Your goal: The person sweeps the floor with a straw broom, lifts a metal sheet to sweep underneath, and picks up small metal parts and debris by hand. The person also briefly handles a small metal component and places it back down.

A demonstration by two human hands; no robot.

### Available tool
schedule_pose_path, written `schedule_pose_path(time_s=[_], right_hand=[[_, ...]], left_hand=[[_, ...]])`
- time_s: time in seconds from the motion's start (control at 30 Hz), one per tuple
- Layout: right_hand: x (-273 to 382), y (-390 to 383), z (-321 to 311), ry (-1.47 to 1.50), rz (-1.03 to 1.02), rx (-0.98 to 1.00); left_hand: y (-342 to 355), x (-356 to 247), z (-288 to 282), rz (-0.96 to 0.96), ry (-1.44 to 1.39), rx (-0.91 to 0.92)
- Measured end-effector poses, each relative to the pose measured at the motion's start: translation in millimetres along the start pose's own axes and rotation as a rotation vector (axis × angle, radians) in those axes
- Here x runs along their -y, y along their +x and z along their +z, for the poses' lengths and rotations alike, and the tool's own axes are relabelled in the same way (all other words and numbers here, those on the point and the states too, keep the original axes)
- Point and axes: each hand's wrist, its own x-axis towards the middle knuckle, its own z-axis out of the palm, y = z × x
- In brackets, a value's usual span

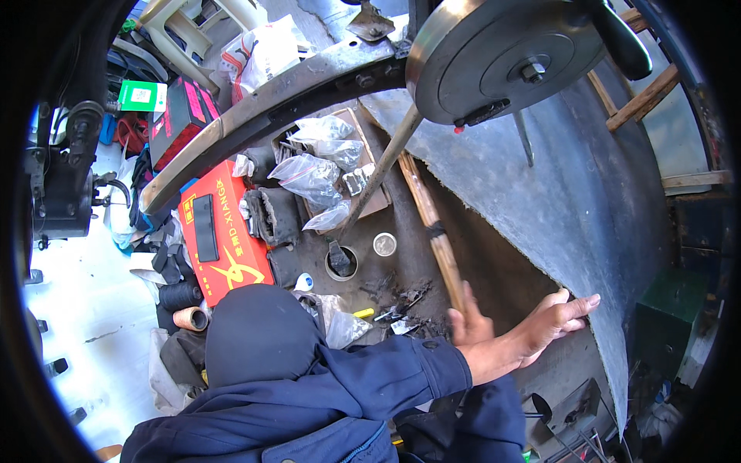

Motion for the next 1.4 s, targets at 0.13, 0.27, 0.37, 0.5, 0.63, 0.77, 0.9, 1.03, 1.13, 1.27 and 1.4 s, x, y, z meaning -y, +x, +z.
schedule_pose_path(time_s=[0.13,0.27,0.37,0.5,0.63,0.77,0.9,1.03,1.13,1.27,1.4], right_hand=[[-12,-23,-72,-0.037,0.129,0.196],[-2,-63,-93,0.213,0.398,0.234],[12,-71,-61,0.459,0.561,0.212],[31,-46,10,0.68,0.692,0.208],[11,-21,25,0.605,0.569,0.261],[-43,-29,-40,0.412,0.335,0.23],[-45,-65,-110,-0.02,0.235,0.384],[6,-117,-163,-0.113,0.303,0.258],[36,-158,-189,-0.104,0.49,0.289],[29,-187,-160,0.334,0.755,0.162],[-7,-160,-85,0.648,0.695,0.111]], left_hand=[[-2,1,-2,0.033,0.008,-0.002],[-6,-2,8,0.01,-0.063,-0.185],[-10,-13,8,-0.009,-0.039,-0.101],[-11,-15,10,0.011,-0.055,-0.045],[-8,-9,4,0.008,-0.06,0.014],[-6,2,0,0.026,-0.034,-0.068],[-3,2,-1,0.022,-0.062,-0.044],[-9,0,2,0.016,-0.056,-0.109],[-11,-5,1,0.002,-0.035,-0.053],[-12,-11,3,-0.014,-0.036,-0.013],[-12,-17,10,-0.019,-0.066,-0.018]])
